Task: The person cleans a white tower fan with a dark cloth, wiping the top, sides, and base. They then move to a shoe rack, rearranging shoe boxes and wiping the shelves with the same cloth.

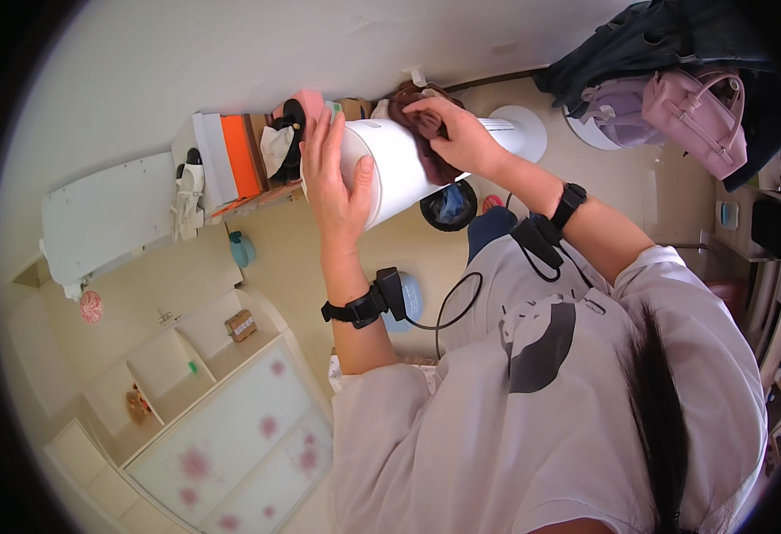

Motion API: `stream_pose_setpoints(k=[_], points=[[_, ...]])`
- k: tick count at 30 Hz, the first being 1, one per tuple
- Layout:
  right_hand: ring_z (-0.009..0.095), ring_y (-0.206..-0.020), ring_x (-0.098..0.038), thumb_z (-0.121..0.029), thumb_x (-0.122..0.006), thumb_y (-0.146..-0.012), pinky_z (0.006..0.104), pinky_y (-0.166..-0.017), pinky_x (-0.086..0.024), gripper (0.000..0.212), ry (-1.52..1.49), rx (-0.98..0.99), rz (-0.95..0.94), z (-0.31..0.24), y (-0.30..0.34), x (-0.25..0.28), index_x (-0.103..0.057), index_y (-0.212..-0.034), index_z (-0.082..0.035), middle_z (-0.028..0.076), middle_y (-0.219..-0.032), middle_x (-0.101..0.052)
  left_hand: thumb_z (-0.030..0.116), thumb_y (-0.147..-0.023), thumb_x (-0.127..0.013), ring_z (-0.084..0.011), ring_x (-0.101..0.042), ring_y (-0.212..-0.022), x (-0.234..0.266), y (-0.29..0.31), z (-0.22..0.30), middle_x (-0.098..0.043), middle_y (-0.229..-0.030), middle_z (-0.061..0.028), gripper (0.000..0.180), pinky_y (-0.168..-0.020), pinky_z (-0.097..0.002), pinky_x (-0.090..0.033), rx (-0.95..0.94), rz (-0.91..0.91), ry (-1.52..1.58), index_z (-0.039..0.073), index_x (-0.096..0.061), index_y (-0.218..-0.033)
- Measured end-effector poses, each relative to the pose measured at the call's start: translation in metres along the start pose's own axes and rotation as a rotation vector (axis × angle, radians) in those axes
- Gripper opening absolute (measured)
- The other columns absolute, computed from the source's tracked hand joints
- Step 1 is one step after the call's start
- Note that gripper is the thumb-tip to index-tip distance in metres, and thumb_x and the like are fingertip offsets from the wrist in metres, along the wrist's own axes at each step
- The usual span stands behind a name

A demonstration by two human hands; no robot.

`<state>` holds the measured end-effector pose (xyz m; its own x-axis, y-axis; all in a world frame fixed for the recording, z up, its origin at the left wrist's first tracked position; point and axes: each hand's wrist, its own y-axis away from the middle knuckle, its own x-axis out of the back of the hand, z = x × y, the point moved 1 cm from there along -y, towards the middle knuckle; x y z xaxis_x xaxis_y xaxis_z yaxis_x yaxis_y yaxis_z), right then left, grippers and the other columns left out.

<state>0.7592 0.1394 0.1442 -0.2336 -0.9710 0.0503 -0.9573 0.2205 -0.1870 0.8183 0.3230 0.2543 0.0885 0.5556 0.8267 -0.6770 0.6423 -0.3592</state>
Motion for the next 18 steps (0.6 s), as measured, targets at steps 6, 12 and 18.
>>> stream_pose_setpoints(k=[6,12,18], points=[[0.035,-0.103,-0.059,0.005,-0.057,-0.073,0.0376,-0.091,-0.047,0.046,0.104,-0.121,-0.097,0.047,0.003,-0.012,-0.058,-0.118,-0.007,0.016,-0.106,-0.061,0.041,-0.089,-0.058,-0.0391,-0.033,-0.138,0.016,0.022,-0.009,-0.042,-0.145,-0.0189,0.062,-0.112,-0.0544,-0.023,0.017,0.013,-0.006,0.006,-0.048,-0.139],[0.036,-0.106,-0.058,0.002,-0.057,-0.074,0.0391,-0.091,-0.047,0.040,0.260,-0.179,-0.044,0.082,0.011,-0.024,-0.059,-0.113,-0.005,0.017,-0.110,-0.062,0.034,-0.093,-0.052,-0.0413,-0.027,-0.137,0.035,0.041,0.010,-0.032,-0.148,-0.0204,0.057,-0.110,-0.0522,-0.025,0.206,-0.158,-0.301,0.007,-0.046,-0.142],[0.036,-0.103,-0.056,0.007,-0.058,-0.071,0.0409,-0.089,-0.047,0.044,0.148,0.032,-0.119,0.031,0.009,-0.049,-0.058,-0.113,-0.007,0.015,-0.104,-0.059,0.033,-0.096,-0.045,-0.0400,-0.034,-0.130,0.028,0.065,-0.002,-0.034,-0.146,-0.0214,0.055,-0.109,-0.0494,-0.027,0.241,0.046,-0.079,0.006,-0.044,-0.144]])
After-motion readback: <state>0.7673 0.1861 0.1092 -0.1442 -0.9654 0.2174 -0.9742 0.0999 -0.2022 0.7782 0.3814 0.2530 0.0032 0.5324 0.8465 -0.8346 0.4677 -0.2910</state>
